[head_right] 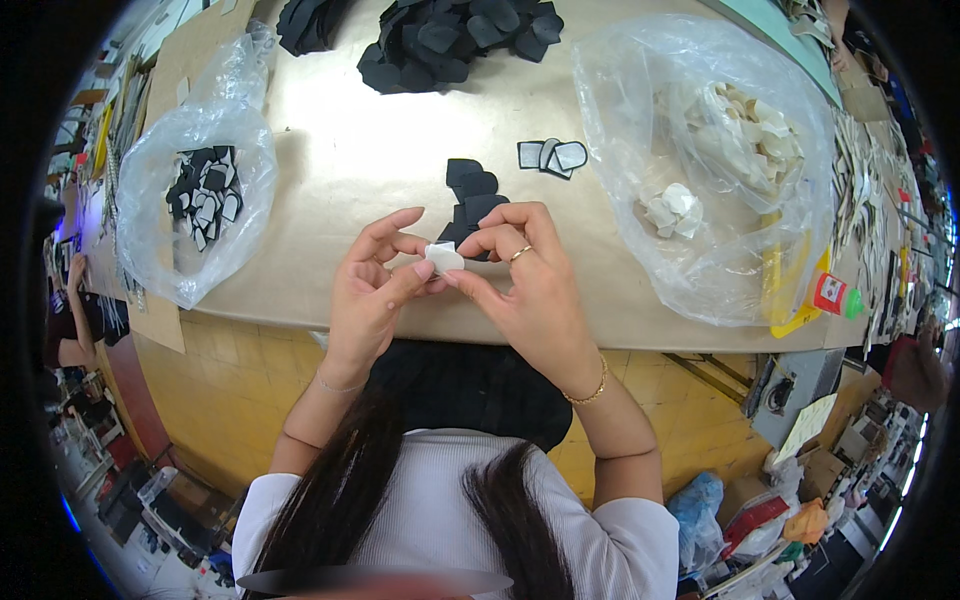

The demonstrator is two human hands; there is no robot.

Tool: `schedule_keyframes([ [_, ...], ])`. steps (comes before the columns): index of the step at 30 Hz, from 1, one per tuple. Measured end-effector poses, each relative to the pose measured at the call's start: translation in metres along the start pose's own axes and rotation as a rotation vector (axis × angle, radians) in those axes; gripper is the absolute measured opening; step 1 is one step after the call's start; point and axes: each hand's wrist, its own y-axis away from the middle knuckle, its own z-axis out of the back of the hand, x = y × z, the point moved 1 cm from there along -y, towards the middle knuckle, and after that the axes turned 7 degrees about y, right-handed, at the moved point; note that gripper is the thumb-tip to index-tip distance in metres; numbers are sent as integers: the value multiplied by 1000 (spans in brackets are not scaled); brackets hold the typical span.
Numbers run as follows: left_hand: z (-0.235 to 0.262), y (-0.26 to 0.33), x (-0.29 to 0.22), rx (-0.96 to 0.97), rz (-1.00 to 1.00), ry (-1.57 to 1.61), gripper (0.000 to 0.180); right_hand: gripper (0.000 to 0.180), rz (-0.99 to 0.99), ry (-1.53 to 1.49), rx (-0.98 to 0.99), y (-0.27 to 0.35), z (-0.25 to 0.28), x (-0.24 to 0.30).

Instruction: The person repeatedly picks up small black and white pieces from a table and joins them together by hand. The person places the assembled pieces on the table and continues the process with additional pieces from nearby piles.

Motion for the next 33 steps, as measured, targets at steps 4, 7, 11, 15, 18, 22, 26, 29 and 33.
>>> schedule_keyframes([
  [4, -1, 1, 0, -5, 46, 20, 46, 19, 9, -38, 34, 4, -2, 0],
  [7, 0, 1, 1, -12, 44, 19, 44, 16, 68, -15, 18, 9, -4, -3],
  [11, 0, 1, -2, 2, 2, -11, 41, 18, 281, 43, -135, 11, -9, -5],
  [15, 0, 2, -4, 15, 99, 28, 26, 18, 236, 98, -109, 14, -5, -7],
  [18, 1, 1, -4, 73, 123, -36, 18, 17, 223, 118, -61, 13, 0, -7],
  [22, 3, 0, -1, 92, 158, 22, 20, 19, 251, 80, -92, 13, -3, -9],
  [26, 6, 1, 1, 126, 265, 195, 23, 23, 341, 83, -117, 18, -3, -10],
  [29, 4, 3, 3, 148, 247, 218, 23, 25, 482, 154, -152, 21, -1, -11],
  [33, 1, 2, 4, 101, 127, 92, 22, 26, 559, 142, -178, 25, 3, -13],
])
